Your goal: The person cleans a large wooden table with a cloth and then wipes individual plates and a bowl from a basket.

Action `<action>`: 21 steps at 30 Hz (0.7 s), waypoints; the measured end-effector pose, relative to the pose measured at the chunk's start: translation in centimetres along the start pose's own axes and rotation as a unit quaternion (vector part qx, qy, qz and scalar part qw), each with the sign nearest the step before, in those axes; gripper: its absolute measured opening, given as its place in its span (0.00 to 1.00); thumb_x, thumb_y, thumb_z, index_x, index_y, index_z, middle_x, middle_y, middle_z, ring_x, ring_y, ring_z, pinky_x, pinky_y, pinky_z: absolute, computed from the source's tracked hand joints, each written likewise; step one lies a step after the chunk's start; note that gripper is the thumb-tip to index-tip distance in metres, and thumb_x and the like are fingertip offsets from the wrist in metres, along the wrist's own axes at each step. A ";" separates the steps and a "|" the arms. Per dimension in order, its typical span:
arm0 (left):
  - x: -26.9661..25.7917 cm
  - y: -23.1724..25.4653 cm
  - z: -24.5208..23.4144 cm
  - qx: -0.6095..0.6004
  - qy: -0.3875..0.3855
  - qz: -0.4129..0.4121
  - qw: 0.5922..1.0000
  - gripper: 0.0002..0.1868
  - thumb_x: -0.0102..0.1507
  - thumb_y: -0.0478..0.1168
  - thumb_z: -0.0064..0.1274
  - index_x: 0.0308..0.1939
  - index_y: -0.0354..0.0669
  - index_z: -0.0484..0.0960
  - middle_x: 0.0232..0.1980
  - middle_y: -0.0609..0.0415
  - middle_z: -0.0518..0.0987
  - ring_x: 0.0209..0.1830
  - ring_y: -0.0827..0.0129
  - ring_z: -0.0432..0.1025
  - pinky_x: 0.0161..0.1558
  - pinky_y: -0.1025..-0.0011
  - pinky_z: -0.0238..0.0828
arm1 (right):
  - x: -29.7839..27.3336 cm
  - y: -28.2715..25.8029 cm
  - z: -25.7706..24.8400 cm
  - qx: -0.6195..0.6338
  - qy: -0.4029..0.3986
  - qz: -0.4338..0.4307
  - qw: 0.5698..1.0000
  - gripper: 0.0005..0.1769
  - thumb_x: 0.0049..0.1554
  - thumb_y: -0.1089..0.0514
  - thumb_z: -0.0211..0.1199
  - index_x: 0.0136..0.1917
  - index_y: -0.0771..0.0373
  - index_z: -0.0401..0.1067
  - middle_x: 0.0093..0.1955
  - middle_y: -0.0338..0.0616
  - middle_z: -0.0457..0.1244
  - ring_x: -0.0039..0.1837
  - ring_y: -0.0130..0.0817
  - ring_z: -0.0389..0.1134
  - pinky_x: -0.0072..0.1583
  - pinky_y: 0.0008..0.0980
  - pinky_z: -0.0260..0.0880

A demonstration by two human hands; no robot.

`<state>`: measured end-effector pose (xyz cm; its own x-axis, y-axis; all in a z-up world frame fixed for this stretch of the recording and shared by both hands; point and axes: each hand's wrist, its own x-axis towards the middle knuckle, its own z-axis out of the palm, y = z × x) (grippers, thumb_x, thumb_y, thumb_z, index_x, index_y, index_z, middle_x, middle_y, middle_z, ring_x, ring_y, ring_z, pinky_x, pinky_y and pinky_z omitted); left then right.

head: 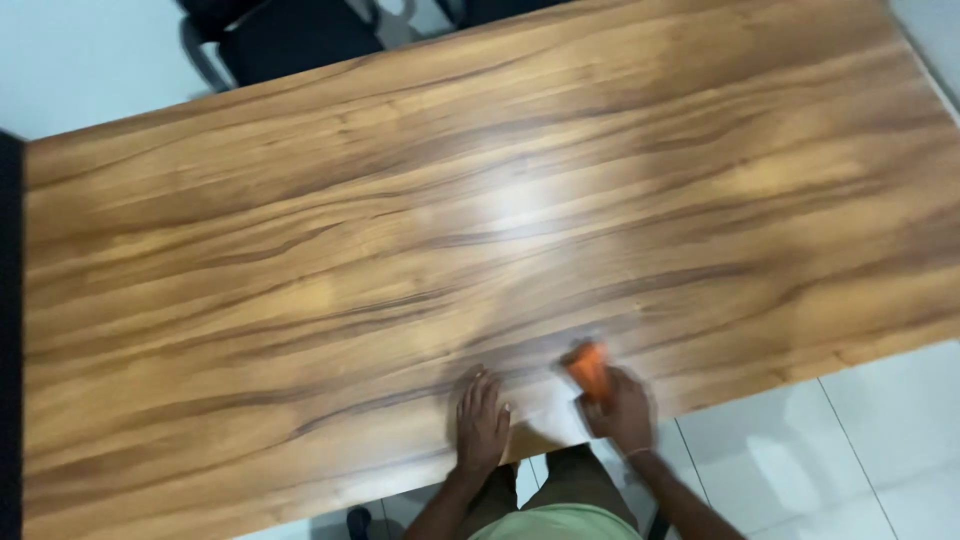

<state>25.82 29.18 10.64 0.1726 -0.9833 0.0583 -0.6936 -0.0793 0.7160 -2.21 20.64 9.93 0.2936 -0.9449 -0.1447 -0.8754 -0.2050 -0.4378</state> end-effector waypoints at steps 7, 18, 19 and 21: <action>-1.7 -2.9 -2.4 0.022 0.043 -0.078 0.996 0.29 0.64 0.40 0.50 0.69 0.38 0.69 0.74 0.41 0.66 0.75 0.45 0.57 0.70 0.50 0.52 | 3.3 5.8 -3.0 -0.186 0.169 0.263 0.932 0.41 0.49 0.42 0.71 0.70 0.62 0.66 0.64 0.57 0.61 0.67 0.53 0.60 0.63 0.51 0.62; -5.5 0.6 -4.9 0.019 0.148 -0.185 0.971 0.26 0.67 0.41 0.47 0.70 0.39 0.69 0.74 0.44 0.66 0.76 0.49 0.56 0.72 0.52 0.51 | -2.5 -16.1 6.1 0.099 -0.222 -0.300 0.922 0.36 0.46 0.49 0.69 0.67 0.58 0.68 0.63 0.57 0.65 0.64 0.57 0.65 0.65 0.52 0.65; -5.5 0.6 -5.5 0.026 0.162 -0.180 0.970 0.27 0.68 0.40 0.45 0.71 0.39 0.68 0.75 0.44 0.65 0.76 0.49 0.56 0.73 0.52 0.50 | -1.8 -15.6 5.0 0.161 -0.157 -0.296 0.928 0.40 0.42 0.54 0.69 0.68 0.60 0.67 0.64 0.59 0.63 0.64 0.59 0.65 0.64 0.53 0.65; -6.4 0.7 -5.7 0.020 0.164 -0.210 0.964 0.26 0.69 0.41 0.45 0.70 0.39 0.68 0.75 0.44 0.64 0.76 0.50 0.55 0.73 0.52 0.49 | 0.5 -10.9 4.4 0.137 -0.122 -0.239 0.953 0.39 0.44 0.53 0.68 0.69 0.61 0.66 0.64 0.57 0.64 0.64 0.58 0.65 0.64 0.51 0.66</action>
